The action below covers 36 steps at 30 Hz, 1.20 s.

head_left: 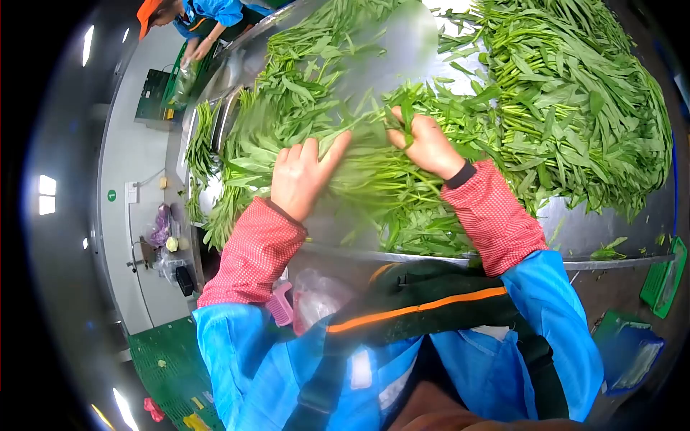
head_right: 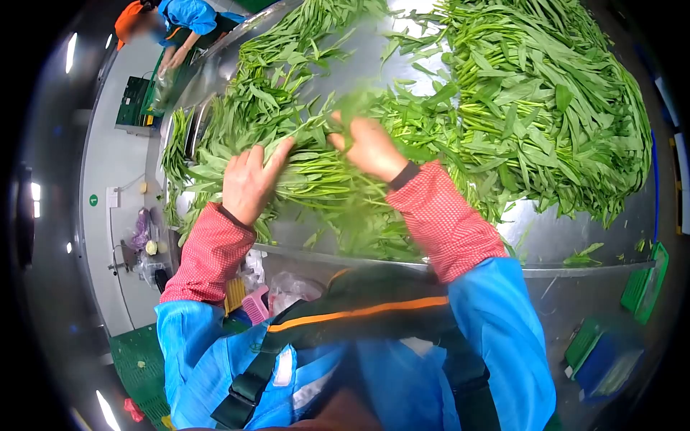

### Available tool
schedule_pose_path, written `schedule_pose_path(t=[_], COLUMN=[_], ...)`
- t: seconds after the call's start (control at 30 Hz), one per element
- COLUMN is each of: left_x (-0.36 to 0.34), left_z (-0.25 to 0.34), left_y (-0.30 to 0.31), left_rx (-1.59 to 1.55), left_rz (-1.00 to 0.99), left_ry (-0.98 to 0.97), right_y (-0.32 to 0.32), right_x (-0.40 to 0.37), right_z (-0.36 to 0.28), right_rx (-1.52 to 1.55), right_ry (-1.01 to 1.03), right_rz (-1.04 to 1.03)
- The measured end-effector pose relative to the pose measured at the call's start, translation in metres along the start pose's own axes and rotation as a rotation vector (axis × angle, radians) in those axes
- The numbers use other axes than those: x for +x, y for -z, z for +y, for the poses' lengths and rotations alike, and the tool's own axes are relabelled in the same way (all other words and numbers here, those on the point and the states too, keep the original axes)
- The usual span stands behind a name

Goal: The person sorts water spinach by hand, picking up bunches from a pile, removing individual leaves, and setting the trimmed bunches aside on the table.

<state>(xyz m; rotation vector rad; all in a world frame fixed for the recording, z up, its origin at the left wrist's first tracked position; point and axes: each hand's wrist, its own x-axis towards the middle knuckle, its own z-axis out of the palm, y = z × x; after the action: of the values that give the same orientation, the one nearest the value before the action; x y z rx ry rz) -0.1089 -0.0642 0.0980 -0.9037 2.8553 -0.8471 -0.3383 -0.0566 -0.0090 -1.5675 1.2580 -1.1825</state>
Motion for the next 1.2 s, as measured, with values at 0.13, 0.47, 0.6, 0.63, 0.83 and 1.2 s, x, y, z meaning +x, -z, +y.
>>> schedule_pose_path(t=[0.13,0.47,0.6,0.63,0.83,1.2], left_x=[-0.002,-0.034,-0.029,-0.028,-0.065,-0.072], left_z=[0.004,-0.021,-0.012,-0.012,-0.019,-0.009], left_y=[0.001,-0.016,-0.020,-0.021,-0.025,-0.024], left_rx=[-0.227,-0.427,-0.506,-0.517,-0.657,-0.861], left_rz=[-0.061,-0.058,-0.071,-0.059,-0.104,-0.139], left_ry=[0.081,0.284,0.306,0.304,0.458,0.499], right_y=[0.007,0.074,0.023,0.014,0.103,0.032], right_x=[-0.005,0.003,0.006,0.013,0.007,0.018], right_z=[0.006,0.037,0.009,0.011,0.026,0.010], right_rx=[-0.447,-0.008,0.003,-0.188,0.940,0.232], right_ry=[0.220,-0.080,-0.074,-0.136,-0.180,-0.124], right_rz=[0.061,-0.039,-0.123,-0.123,0.212,-0.077])
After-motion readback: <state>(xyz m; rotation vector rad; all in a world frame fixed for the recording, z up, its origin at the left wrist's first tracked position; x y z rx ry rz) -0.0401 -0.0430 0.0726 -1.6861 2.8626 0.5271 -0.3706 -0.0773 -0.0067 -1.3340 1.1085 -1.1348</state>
